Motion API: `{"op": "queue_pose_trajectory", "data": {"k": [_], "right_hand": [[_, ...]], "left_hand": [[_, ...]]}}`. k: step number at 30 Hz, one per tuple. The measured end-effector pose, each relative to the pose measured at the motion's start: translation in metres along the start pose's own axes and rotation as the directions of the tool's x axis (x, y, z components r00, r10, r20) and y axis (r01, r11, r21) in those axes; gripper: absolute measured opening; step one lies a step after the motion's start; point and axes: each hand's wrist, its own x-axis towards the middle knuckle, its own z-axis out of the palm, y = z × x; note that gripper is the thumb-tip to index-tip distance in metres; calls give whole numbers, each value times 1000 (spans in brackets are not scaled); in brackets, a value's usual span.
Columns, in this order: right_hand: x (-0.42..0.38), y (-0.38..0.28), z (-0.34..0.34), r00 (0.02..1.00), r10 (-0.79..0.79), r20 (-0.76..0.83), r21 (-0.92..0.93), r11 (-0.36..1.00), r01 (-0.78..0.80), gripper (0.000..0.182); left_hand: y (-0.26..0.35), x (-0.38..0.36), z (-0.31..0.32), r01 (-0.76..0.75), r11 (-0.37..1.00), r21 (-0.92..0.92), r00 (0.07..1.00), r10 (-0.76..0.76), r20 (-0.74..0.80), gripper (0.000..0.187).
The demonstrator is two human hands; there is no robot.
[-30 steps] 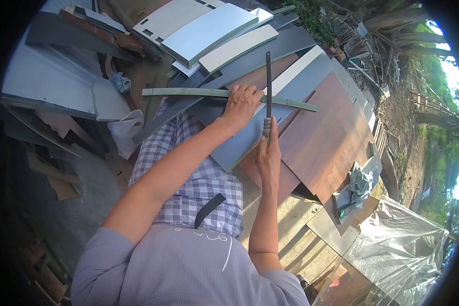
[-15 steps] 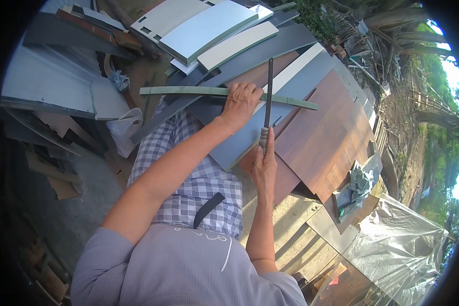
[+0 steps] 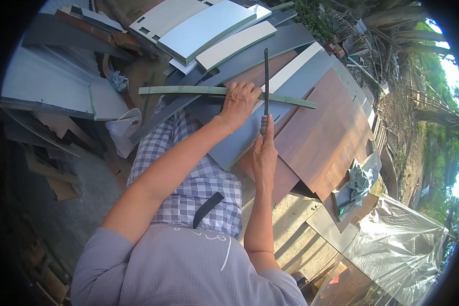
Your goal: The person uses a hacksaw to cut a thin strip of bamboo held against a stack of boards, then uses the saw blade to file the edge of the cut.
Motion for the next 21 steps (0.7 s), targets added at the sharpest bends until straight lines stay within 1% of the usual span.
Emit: {"op": "queue_pose_trajectory", "data": {"k": [4,7,9,10,12,14,16,18,19,21], "right_hand": [[10,-25,-1,1000,-18,-3,-34,999,17,55],[4,-24,-1,999,-33,0,-69,997,32,57],[-7,-11,1,977,-199,-72,-96,977,191,57],[-15,-8,-2,978,-195,-71,-100,977,188,57],[-33,-6,-7,997,-80,17,-163,983,81,58],[-40,1,-6,998,-52,20,-160,986,55,58],[-39,5,-4,999,-31,22,-154,987,34,59],[-29,3,0,972,-226,-68,-173,962,212,59],[-20,2,2,968,-240,-77,-169,960,225,59],[4,-6,5,978,-200,-59,-194,963,185,59]], "left_hand": [[0,0,-2,5,1000,4,1000,-5,6,11],[2,1,-6,5,1000,3,1000,-5,7,8],[2,1,-6,3,1000,3,1000,-3,8,9],[2,1,-6,0,1000,6,1000,0,3,9],[1,1,-5,-3,1000,4,1000,3,1,9],[2,1,-4,2,1000,24,1000,-2,22,9],[2,1,-3,5,1000,4,1000,-5,20,8],[1,-2,-4,6,1000,-10,1000,-6,13,9],[2,-3,-5,10,1000,-19,1000,-10,20,9],[2,3,-8,-12,1000,-13,1000,12,-2,9]]}}
